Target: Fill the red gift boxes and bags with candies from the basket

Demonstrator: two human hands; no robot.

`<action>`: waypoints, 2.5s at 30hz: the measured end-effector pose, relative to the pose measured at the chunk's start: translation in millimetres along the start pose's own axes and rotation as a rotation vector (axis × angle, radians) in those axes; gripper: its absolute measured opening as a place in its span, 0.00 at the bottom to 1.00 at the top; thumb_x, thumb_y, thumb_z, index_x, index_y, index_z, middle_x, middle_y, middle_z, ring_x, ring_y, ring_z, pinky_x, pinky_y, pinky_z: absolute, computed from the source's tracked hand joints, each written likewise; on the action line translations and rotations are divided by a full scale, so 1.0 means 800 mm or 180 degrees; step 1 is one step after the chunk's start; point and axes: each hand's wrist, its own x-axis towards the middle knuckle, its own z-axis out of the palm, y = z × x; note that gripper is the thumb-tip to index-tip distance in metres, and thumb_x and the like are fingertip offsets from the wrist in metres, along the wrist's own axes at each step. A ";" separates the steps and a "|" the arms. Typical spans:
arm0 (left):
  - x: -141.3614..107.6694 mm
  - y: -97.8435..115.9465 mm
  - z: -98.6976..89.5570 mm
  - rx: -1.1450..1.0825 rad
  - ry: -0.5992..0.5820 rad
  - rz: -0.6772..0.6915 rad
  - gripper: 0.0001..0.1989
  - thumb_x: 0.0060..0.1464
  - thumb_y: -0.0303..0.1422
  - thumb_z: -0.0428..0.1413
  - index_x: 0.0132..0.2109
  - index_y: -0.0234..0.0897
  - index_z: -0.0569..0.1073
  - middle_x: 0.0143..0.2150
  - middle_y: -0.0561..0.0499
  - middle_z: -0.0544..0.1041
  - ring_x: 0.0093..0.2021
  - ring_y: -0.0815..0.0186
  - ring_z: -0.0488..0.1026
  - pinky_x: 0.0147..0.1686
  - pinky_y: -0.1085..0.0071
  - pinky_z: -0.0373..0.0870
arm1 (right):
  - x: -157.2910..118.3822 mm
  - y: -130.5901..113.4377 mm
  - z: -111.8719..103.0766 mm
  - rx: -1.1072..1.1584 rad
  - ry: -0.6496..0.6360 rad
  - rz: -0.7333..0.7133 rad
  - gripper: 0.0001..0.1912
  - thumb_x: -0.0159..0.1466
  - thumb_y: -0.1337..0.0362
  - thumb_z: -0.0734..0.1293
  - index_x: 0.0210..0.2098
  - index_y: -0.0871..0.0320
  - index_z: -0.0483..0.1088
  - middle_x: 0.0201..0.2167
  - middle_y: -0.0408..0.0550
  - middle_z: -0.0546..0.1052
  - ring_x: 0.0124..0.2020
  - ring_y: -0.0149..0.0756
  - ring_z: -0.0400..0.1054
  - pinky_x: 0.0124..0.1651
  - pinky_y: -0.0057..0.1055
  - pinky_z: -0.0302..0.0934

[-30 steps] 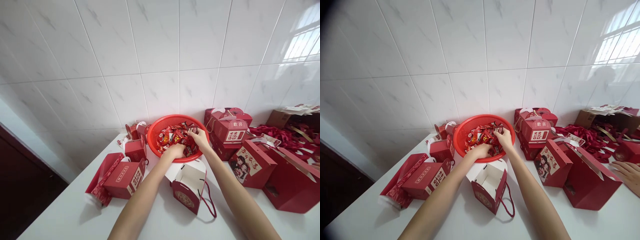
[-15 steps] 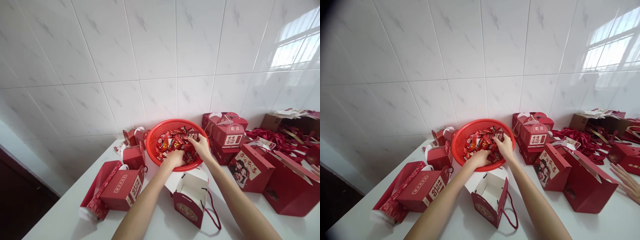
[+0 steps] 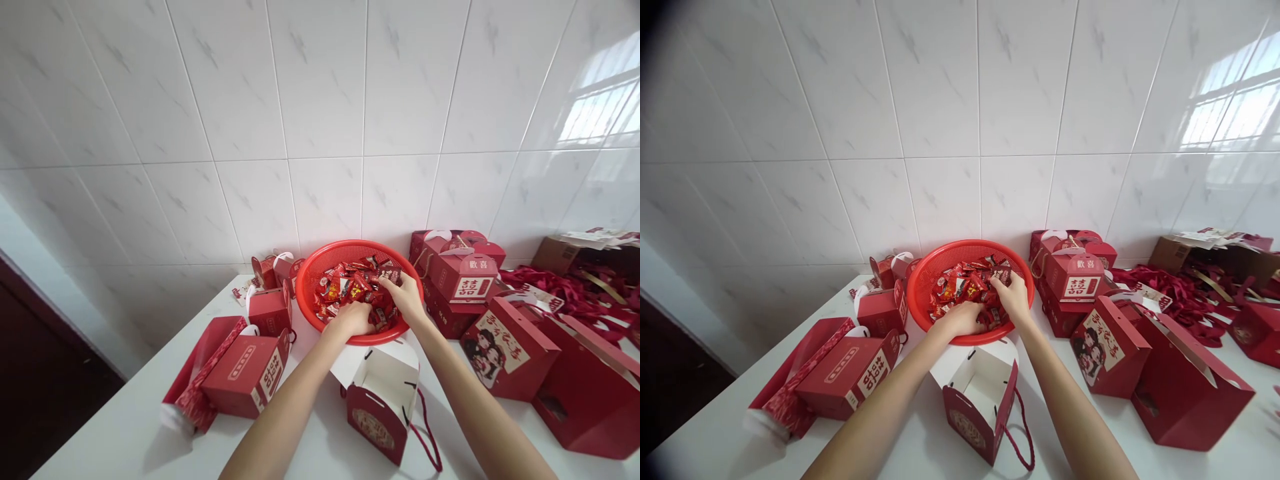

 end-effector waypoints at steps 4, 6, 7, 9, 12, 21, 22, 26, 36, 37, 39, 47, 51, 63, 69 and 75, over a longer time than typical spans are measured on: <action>0.004 0.002 -0.008 0.0046 -0.0161 -0.0012 0.18 0.56 0.35 0.56 0.52 0.33 0.76 0.53 0.36 0.78 0.51 0.49 0.77 0.47 0.64 0.74 | 0.013 -0.001 0.006 0.0303 -0.0034 0.0121 0.14 0.47 0.54 0.73 0.27 0.57 0.73 0.26 0.46 0.78 0.30 0.41 0.72 0.34 0.35 0.65; 0.008 0.001 -0.015 0.0050 -0.0290 -0.0025 0.18 0.56 0.35 0.56 0.51 0.34 0.77 0.52 0.38 0.79 0.50 0.51 0.78 0.44 0.66 0.75 | 0.020 -0.003 0.010 0.0452 -0.0018 0.0164 0.13 0.46 0.55 0.73 0.26 0.58 0.72 0.25 0.45 0.78 0.28 0.40 0.72 0.33 0.34 0.65; 0.011 0.000 -0.019 0.0049 -0.0349 -0.0035 0.17 0.55 0.36 0.56 0.50 0.35 0.77 0.51 0.39 0.80 0.49 0.52 0.79 0.43 0.67 0.75 | 0.024 -0.005 0.012 0.0517 -0.0007 0.0183 0.13 0.45 0.56 0.73 0.25 0.58 0.72 0.25 0.46 0.78 0.28 0.40 0.72 0.32 0.34 0.65; 0.015 -0.003 -0.025 0.0043 -0.0421 -0.0052 0.16 0.54 0.37 0.57 0.49 0.37 0.78 0.49 0.42 0.81 0.47 0.53 0.79 0.41 0.67 0.75 | 0.028 -0.008 0.015 0.0630 0.0002 0.0226 0.12 0.45 0.57 0.73 0.25 0.58 0.73 0.25 0.46 0.79 0.27 0.40 0.72 0.31 0.34 0.65; 0.023 -0.006 -0.030 0.0040 -0.0297 -0.0082 0.15 0.53 0.37 0.58 0.46 0.38 0.79 0.47 0.43 0.82 0.45 0.52 0.79 0.41 0.66 0.76 | 0.031 -0.010 0.016 0.0776 0.0016 0.0276 0.13 0.44 0.57 0.74 0.26 0.58 0.73 0.26 0.47 0.79 0.28 0.40 0.73 0.32 0.34 0.66; 0.062 -0.012 -0.040 0.0073 0.0605 -0.0092 0.13 0.53 0.26 0.53 0.44 0.37 0.78 0.49 0.40 0.80 0.51 0.51 0.77 0.46 0.63 0.73 | 0.040 -0.006 0.020 0.1114 0.0361 0.0379 0.13 0.43 0.57 0.73 0.26 0.57 0.72 0.24 0.43 0.77 0.27 0.36 0.70 0.33 0.32 0.65; 0.070 -0.011 -0.044 0.0051 0.0653 -0.0062 0.14 0.55 0.26 0.51 0.45 0.36 0.78 0.50 0.40 0.80 0.52 0.51 0.76 0.46 0.64 0.73 | 0.041 -0.006 0.021 0.1148 0.0378 0.0376 0.13 0.43 0.58 0.73 0.26 0.58 0.72 0.24 0.43 0.77 0.27 0.36 0.70 0.33 0.32 0.65; 0.105 -0.003 -0.053 -0.0087 0.0611 0.0285 0.16 0.61 0.30 0.47 0.50 0.40 0.77 0.52 0.48 0.80 0.50 0.59 0.77 0.46 0.71 0.72 | 0.045 -0.006 0.022 0.1245 0.0496 0.0339 0.13 0.44 0.57 0.72 0.26 0.57 0.72 0.23 0.44 0.77 0.27 0.37 0.71 0.33 0.33 0.66; 0.114 0.006 -0.043 0.0247 0.0299 0.0028 0.12 0.49 0.39 0.62 0.39 0.38 0.80 0.59 0.42 0.74 0.62 0.48 0.66 0.61 0.57 0.63 | 0.057 0.007 0.018 0.1259 0.0712 0.0301 0.14 0.46 0.55 0.71 0.28 0.56 0.69 0.24 0.41 0.74 0.28 0.36 0.69 0.34 0.32 0.65; 0.113 0.004 -0.045 0.0233 0.0289 -0.0064 0.11 0.50 0.38 0.61 0.38 0.38 0.79 0.56 0.41 0.76 0.60 0.48 0.68 0.60 0.58 0.64 | 0.057 0.007 0.018 0.1267 0.0705 0.0312 0.13 0.46 0.55 0.71 0.27 0.56 0.69 0.24 0.41 0.74 0.28 0.35 0.69 0.34 0.31 0.65; 0.112 -0.001 -0.049 0.0153 0.0269 -0.0240 0.09 0.50 0.38 0.60 0.37 0.38 0.79 0.49 0.43 0.80 0.55 0.50 0.73 0.57 0.61 0.67 | 0.055 0.006 0.019 0.1288 0.0710 0.0334 0.13 0.46 0.56 0.71 0.27 0.56 0.69 0.23 0.40 0.74 0.28 0.35 0.69 0.33 0.31 0.64; 0.102 -0.038 -0.056 -0.0407 0.0746 -0.1212 0.08 0.50 0.34 0.60 0.38 0.36 0.78 0.50 0.39 0.80 0.54 0.49 0.75 0.55 0.56 0.67 | 0.049 0.002 0.020 0.1335 0.0683 0.0350 0.14 0.44 0.57 0.72 0.27 0.56 0.71 0.24 0.42 0.76 0.29 0.37 0.70 0.35 0.33 0.66; 0.095 -0.047 -0.051 -0.0774 0.1137 -0.1561 0.13 0.50 0.30 0.59 0.45 0.35 0.77 0.56 0.36 0.76 0.58 0.47 0.72 0.52 0.56 0.69 | 0.044 -0.004 0.021 0.1394 0.0591 0.0414 0.14 0.43 0.58 0.73 0.28 0.56 0.72 0.25 0.43 0.78 0.30 0.38 0.72 0.36 0.34 0.68; 0.100 -0.055 -0.050 -0.1869 0.2402 -0.1575 0.07 0.47 0.28 0.53 0.25 0.38 0.74 0.31 0.44 0.79 0.38 0.54 0.76 0.36 0.66 0.65 | 0.036 -0.015 0.018 0.1457 0.0423 0.0568 0.12 0.41 0.61 0.74 0.25 0.57 0.73 0.23 0.41 0.77 0.29 0.35 0.71 0.34 0.31 0.66; 0.112 -0.059 -0.046 -0.2469 0.2534 -0.1392 0.08 0.43 0.27 0.53 0.20 0.38 0.66 0.18 0.54 0.67 0.25 0.64 0.67 0.25 0.70 0.56 | 0.037 -0.018 0.017 0.1560 0.0419 0.0626 0.12 0.41 0.61 0.73 0.25 0.57 0.72 0.23 0.41 0.78 0.29 0.36 0.72 0.35 0.32 0.67; 0.112 -0.059 -0.049 -0.2573 0.2889 -0.1325 0.05 0.46 0.27 0.54 0.25 0.37 0.73 0.25 0.51 0.73 0.34 0.60 0.71 0.34 0.69 0.64 | 0.038 -0.017 0.016 0.1665 0.0415 0.0607 0.12 0.42 0.61 0.73 0.25 0.56 0.71 0.22 0.42 0.77 0.29 0.39 0.73 0.33 0.33 0.67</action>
